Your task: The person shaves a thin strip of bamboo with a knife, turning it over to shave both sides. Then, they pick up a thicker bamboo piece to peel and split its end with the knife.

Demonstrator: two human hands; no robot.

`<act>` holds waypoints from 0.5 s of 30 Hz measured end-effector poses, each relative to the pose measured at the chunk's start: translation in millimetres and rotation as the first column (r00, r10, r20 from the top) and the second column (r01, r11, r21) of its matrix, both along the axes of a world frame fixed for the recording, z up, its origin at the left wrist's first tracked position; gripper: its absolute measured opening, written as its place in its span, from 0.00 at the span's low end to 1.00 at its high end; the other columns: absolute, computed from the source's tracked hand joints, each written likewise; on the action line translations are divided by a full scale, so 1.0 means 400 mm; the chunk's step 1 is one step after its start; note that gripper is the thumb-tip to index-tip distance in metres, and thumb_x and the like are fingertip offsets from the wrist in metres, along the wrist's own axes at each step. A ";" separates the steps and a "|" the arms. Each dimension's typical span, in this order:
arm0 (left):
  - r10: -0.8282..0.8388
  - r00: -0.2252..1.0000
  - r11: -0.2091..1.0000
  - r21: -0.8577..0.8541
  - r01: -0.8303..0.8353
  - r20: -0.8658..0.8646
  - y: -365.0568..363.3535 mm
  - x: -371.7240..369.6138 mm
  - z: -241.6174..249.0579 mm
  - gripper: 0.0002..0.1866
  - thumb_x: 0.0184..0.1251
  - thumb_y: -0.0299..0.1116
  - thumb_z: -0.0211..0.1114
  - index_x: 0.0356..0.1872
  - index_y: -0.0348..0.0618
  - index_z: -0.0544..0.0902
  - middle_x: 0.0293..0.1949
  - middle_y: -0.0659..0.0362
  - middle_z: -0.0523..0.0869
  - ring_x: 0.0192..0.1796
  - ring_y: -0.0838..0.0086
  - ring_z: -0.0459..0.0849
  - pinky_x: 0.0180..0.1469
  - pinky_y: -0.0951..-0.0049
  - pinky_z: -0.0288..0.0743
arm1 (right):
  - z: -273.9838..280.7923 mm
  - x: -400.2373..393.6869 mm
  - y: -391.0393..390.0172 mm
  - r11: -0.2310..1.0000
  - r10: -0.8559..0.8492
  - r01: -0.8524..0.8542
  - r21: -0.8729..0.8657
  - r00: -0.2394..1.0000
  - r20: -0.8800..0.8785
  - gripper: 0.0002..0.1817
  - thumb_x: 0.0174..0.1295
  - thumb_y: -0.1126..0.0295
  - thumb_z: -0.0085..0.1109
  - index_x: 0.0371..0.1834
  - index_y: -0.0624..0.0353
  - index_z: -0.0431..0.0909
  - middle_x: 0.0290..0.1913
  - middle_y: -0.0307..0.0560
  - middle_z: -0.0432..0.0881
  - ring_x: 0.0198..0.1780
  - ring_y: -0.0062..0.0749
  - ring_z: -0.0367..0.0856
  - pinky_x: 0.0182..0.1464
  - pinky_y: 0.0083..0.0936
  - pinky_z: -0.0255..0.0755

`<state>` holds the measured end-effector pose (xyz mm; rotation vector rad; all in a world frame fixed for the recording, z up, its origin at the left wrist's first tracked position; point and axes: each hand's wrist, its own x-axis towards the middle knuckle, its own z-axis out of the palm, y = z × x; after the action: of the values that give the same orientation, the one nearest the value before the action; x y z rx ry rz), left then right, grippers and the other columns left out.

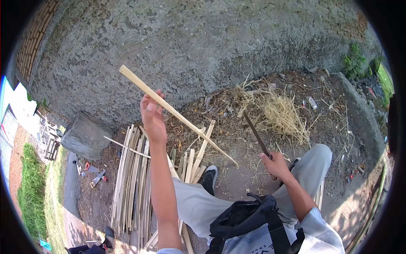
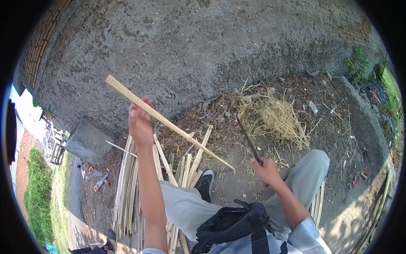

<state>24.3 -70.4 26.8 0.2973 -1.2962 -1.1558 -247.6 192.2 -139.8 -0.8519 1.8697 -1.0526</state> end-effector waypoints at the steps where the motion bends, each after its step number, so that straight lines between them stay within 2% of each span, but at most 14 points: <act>1: 0.037 0.999 0.999 0.019 -0.037 -0.014 -0.005 0.018 0.059 0.26 0.64 0.48 0.63 0.57 0.42 0.71 0.53 0.52 0.77 0.56 0.65 0.76 0.57 0.64 0.70 | -0.023 -0.009 0.000 1.000 -0.005 0.005 -0.016 1.000 0.017 0.23 0.67 0.54 0.56 0.24 0.65 0.72 0.12 0.41 0.69 0.10 0.30 0.72 0.12 0.32 0.62; 5: 0.196 0.980 0.972 0.126 -0.197 0.016 -0.078 0.068 0.194 0.14 0.68 0.45 0.59 0.39 0.43 0.76 0.36 0.58 0.80 0.39 0.72 0.79 0.38 0.70 0.73 | -0.014 -0.008 0.007 1.000 0.003 -0.003 -0.019 1.000 -0.001 0.23 0.67 0.55 0.55 0.24 0.66 0.72 0.12 0.41 0.69 0.10 0.30 0.72 0.13 0.33 0.64; 8: 0.094 0.996 0.981 0.172 -0.092 -0.002 -0.117 0.073 0.230 0.14 0.68 0.45 0.60 0.29 0.47 0.73 0.26 0.62 0.75 0.27 0.77 0.73 0.29 0.73 0.68 | 0.015 0.001 0.004 0.997 0.064 -0.065 -0.027 0.996 -0.063 0.24 0.68 0.54 0.54 0.24 0.66 0.72 0.12 0.42 0.69 0.10 0.31 0.71 0.13 0.33 0.64; 9: 0.026 0.998 0.980 0.199 -0.015 -0.052 -0.127 0.058 0.232 0.15 0.67 0.45 0.61 0.26 0.49 0.71 0.24 0.63 0.72 0.23 0.78 0.68 0.23 0.76 0.63 | 0.031 0.004 -0.003 0.996 0.081 -0.083 -0.026 0.996 -0.047 0.24 0.68 0.54 0.54 0.24 0.66 0.72 0.12 0.42 0.69 0.10 0.31 0.71 0.13 0.33 0.63; 12: -0.044 0.997 0.956 0.292 0.024 0.060 -0.088 -0.019 0.283 0.14 0.66 0.45 0.61 0.26 0.49 0.72 0.24 0.63 0.72 0.23 0.76 0.68 0.22 0.76 0.61 | 0.122 0.033 -0.035 0.988 0.153 -0.153 -0.033 0.988 -0.009 0.24 0.69 0.54 0.52 0.25 0.66 0.73 0.12 0.42 0.69 0.09 0.30 0.70 0.13 0.33 0.63; 13: 0.016 0.993 0.967 0.252 -0.044 0.115 -0.072 -0.063 0.295 0.17 0.65 0.46 0.62 0.23 0.51 0.69 0.21 0.65 0.70 0.20 0.78 0.66 0.18 0.77 0.58 | 0.162 0.042 -0.045 0.980 0.192 -0.192 -0.049 0.981 -0.003 0.24 0.70 0.54 0.51 0.25 0.66 0.73 0.12 0.42 0.70 0.10 0.30 0.70 0.13 0.33 0.63; 15: -0.050 0.987 0.974 0.228 0.013 0.154 -0.054 -0.114 0.310 0.19 0.64 0.47 0.62 0.20 0.52 0.66 0.18 0.66 0.67 0.19 0.79 0.65 0.18 0.77 0.57 | 0.231 0.061 -0.065 0.961 0.255 -0.250 -0.118 0.967 0.028 0.23 0.71 0.54 0.49 0.29 0.66 0.76 0.14 0.41 0.71 0.11 0.26 0.69 0.14 0.30 0.62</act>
<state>-21.1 -91.8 150.7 0.5472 -1.3117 -1.3312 -223.4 166.2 -47.2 -1.0942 1.6263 -1.0150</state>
